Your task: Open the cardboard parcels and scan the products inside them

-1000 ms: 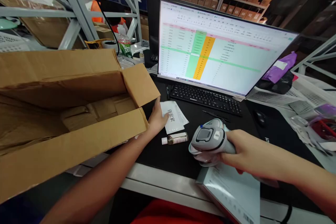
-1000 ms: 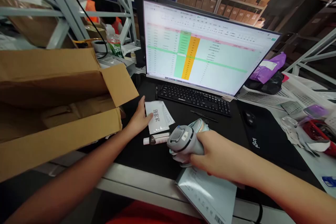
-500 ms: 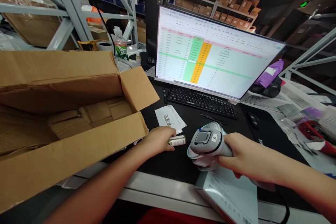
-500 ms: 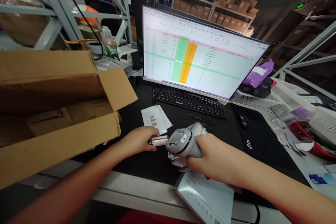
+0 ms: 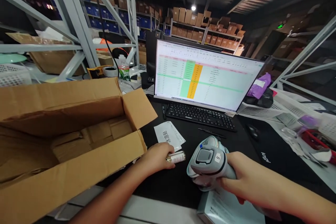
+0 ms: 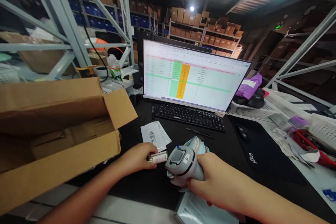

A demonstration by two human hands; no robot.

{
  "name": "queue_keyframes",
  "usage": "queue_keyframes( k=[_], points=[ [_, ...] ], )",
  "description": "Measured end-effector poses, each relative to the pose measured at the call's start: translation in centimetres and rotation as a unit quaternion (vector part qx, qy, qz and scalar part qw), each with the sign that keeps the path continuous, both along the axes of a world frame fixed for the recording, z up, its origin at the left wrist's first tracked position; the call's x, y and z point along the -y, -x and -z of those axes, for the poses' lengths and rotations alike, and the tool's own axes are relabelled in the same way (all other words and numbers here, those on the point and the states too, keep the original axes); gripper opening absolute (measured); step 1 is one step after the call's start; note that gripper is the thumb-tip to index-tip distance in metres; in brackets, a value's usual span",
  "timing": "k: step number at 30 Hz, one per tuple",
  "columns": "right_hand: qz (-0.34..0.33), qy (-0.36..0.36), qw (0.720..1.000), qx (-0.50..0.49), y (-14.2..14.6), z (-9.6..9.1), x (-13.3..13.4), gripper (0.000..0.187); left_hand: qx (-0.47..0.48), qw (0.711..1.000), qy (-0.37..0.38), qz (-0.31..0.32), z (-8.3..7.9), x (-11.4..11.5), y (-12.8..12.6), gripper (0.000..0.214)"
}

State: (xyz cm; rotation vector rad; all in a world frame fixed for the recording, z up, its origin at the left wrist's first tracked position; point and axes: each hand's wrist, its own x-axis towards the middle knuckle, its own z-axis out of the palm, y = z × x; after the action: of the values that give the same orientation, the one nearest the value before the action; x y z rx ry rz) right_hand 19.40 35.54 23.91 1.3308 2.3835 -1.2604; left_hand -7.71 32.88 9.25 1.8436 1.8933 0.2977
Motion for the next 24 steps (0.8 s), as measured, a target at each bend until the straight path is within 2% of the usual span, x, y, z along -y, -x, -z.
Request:
queue_keyframes(
  k=[7,11,17,19,24],
  points=[
    [-0.011,0.011,1.0,-0.024,0.7,-0.3,0.0,0.037,0.021,1.0,0.007,0.004,-0.1,-0.2,0.2,0.032],
    [-0.018,0.008,0.999,-0.038,0.2,-0.2,0.0,0.035,0.023,1.0,0.003,0.005,-0.4,0.1,0.1,0.03],
    [0.046,0.014,0.998,-0.042,-1.7,0.1,0.0,0.013,0.036,0.999,-0.013,0.008,-0.3,0.1,0.2,0.04],
    [0.055,0.021,0.998,-0.036,-2.1,-0.3,-0.1,0.012,0.055,0.998,-0.011,0.011,-0.3,0.0,0.3,0.039],
    [0.024,0.009,1.0,-0.017,-1.6,-1.1,-0.6,0.015,0.133,0.991,-0.021,0.005,-0.6,-0.5,0.7,0.036]
  ],
)
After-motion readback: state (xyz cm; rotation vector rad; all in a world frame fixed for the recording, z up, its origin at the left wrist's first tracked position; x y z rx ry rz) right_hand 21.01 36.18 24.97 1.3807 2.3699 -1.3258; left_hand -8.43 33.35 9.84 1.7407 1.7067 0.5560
